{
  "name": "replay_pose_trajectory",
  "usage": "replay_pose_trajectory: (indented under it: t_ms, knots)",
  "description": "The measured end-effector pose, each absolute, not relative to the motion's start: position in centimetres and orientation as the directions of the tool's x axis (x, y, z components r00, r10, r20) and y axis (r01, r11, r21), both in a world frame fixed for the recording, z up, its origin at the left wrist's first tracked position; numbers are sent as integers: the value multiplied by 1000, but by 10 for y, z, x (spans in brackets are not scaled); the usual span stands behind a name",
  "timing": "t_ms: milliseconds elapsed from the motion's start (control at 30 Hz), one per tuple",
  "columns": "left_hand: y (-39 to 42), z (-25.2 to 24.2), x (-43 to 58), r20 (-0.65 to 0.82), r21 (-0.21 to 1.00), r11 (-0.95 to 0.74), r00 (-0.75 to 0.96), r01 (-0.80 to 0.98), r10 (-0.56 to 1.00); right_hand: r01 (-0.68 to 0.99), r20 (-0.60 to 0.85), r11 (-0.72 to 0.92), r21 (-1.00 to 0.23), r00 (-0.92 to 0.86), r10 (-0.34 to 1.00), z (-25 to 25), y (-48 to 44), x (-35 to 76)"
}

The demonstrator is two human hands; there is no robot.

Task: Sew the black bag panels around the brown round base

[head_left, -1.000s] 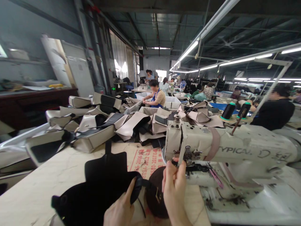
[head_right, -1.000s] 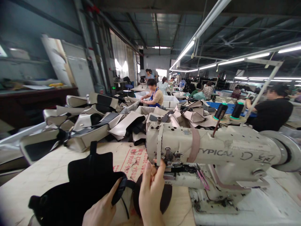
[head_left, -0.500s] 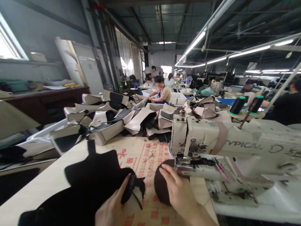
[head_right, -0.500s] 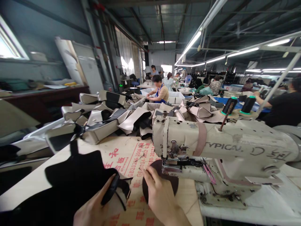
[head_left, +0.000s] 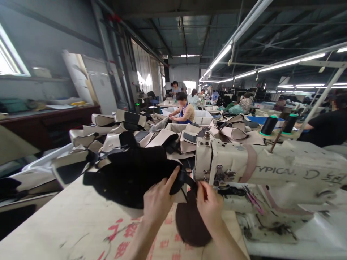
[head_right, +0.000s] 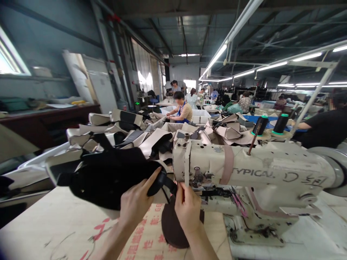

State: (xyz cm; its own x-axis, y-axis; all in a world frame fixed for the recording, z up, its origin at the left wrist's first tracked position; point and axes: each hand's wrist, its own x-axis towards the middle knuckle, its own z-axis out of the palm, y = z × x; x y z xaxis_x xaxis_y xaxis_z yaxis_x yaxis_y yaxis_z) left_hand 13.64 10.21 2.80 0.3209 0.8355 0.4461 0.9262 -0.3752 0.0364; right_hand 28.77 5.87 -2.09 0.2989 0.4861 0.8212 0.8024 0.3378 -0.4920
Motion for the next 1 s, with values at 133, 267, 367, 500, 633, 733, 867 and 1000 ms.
replay_pose_trajectory:
  t_ms: [133, 267, 367, 500, 633, 733, 867, 1000]
  knots:
    - [121, 38, 148, 382, 13, -446, 408, 895, 829, 809, 809, 234, -539, 421, 409, -27, 68, 278]
    - [122, 30, 144, 345, 38, -490, 449, 871, 824, 825, 814, 222, -520, 398, 424, -27, 66, 280]
    - [117, 28, 139, 389, 148, -467, 383, 872, 838, 859, 846, 247, -448, 319, 428, -25, 66, 284]
    - [122, 36, 144, 394, 170, -429, 338, 887, 855, 862, 847, 207, -463, 362, 390, -24, 70, 281]
    - [132, 38, 150, 318, 127, -492, 435, 861, 843, 836, 801, 174, -521, 409, 437, -21, 72, 278]
    - [129, 32, 142, 237, 149, -589, 549, 795, 801, 817, 752, 189, -545, 377, 540, -18, 67, 277]
    - [115, 12, 96, 220, 239, -497, 451, 834, 865, 775, 677, 239, -585, 304, 671, -36, 42, 273]
    - [82, -24, 22, 155, 410, -482, 462, 774, 873, 748, 648, 477, -461, -84, 757, -93, -2, 289]
